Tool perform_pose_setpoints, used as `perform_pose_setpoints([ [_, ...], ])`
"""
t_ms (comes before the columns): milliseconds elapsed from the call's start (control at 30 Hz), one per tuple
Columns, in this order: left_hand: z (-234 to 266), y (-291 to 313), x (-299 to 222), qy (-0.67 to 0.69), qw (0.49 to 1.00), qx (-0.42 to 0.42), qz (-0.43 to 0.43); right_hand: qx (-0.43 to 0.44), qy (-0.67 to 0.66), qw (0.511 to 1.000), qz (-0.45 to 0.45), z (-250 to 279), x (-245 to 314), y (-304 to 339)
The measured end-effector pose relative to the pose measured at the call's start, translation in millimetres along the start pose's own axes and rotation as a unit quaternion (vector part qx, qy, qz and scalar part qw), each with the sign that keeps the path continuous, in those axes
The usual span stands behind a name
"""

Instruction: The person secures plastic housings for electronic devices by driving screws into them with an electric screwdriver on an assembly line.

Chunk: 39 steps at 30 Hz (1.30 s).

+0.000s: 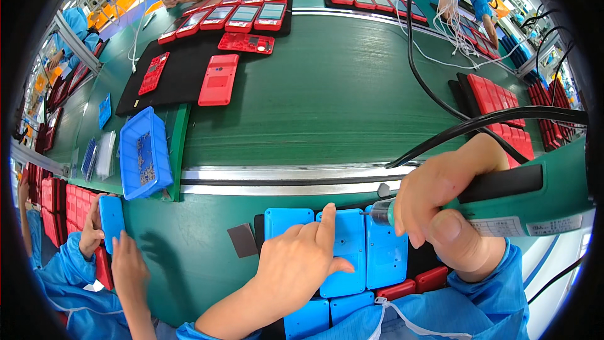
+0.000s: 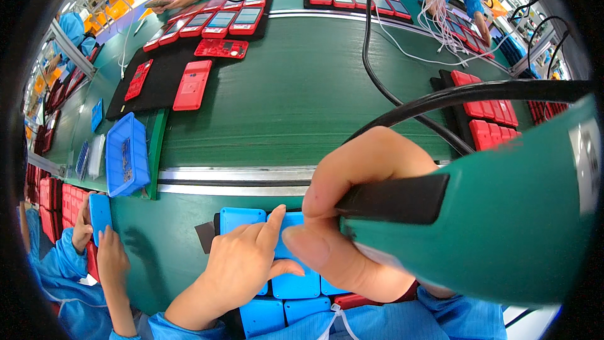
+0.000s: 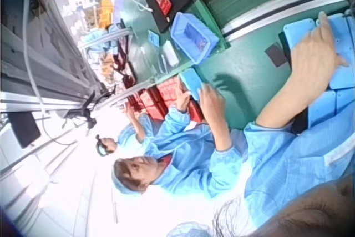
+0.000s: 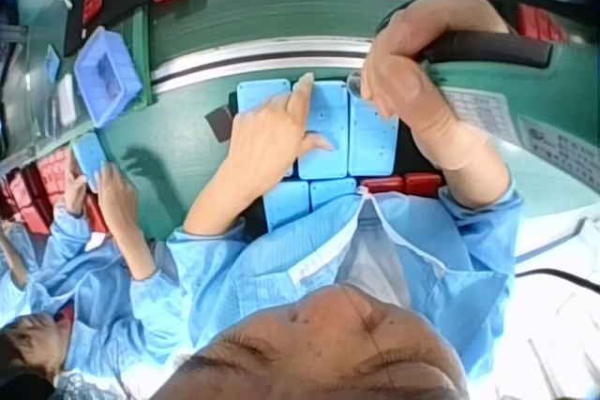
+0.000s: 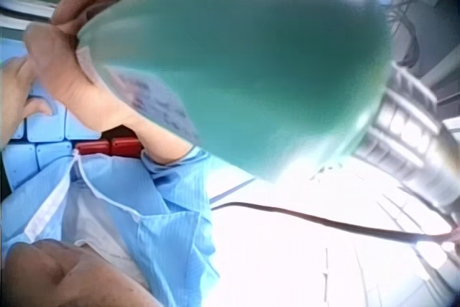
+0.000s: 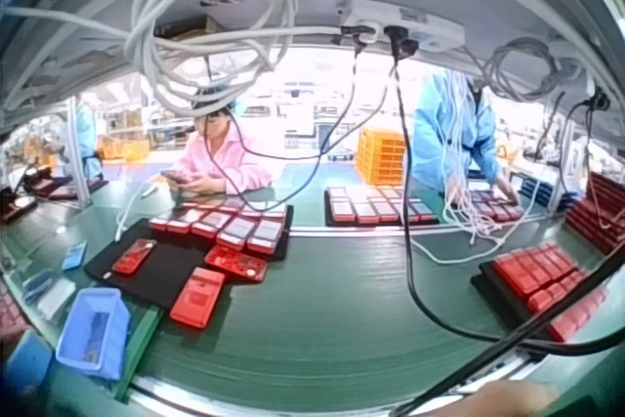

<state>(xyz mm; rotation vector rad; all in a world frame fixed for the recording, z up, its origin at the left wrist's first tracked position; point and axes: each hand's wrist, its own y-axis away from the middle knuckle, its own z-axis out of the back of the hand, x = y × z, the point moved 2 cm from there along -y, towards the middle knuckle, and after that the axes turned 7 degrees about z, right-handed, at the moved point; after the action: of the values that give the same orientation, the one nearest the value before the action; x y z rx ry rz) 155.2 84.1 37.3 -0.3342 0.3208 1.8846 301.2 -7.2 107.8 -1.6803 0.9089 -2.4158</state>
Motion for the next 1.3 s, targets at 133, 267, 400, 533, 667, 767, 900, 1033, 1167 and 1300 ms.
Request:
perform_pose_setpoints([
  [133, -4.4, -0.3, 1.3, 0.008, 1.0, 0.0, -0.002, -0.041, -0.031, 0.999, 0.001, 0.4, -10.4, -2.1],
  [267, -3.4, 0.0, 1.7, -0.004, 0.999, 0.038, 0.025, -0.146, -0.13, 0.98, -0.033, -13.2, -13.2, -10.8],
  [400, -3.1, -1.2, 2.6, 0.012, 0.999, 0.028, 0.027, -0.13, -0.14, 0.981, -0.044, -13.9, -19.2, -12.3],
  [533, -0.3, -0.4, -0.2, 0.01, 0.999, 0.031, 0.028, -0.137, -0.227, 0.962, -0.068, -16.3, -22.5, -13.0],
  [667, 0.0, -1.9, -5.1, -0.013, 1.0, 0.005, -0.002, -0.117, -0.158, 0.978, -0.071, -16.4, -19.1, -14.1],
  [767, -0.8, -0.7, -8.1, -0.035, 0.999, 0.019, 0.014, -0.106, -0.179, 0.977, -0.042, -10.6, -17.6, -11.5],
  [900, 3.1, 1.8, -15.2, -0.042, 0.997, 0.039, 0.052, -0.139, -0.251, 0.957, -0.028, 8.0, 0.7, 2.5],
  [1033, 8.2, -8.2, -1.8, 0.073, 0.995, 0.014, 0.066, -0.108, -0.251, 0.961, -0.051, 45.7, 27.6, 38.5],
  [1167, 9.9, -64.0, -3.8, 0.118, 0.99, -0.073, -0.019, 0.034, -0.132, 0.984, -0.115, 72.5, 45.3, 67.1],
  [1300, -18.8, -121.2, -16.5, 0.12, 0.983, 0.066, -0.119, -0.048, -0.151, 0.983, -0.09, 96.9, 49.1, 86.1],
])
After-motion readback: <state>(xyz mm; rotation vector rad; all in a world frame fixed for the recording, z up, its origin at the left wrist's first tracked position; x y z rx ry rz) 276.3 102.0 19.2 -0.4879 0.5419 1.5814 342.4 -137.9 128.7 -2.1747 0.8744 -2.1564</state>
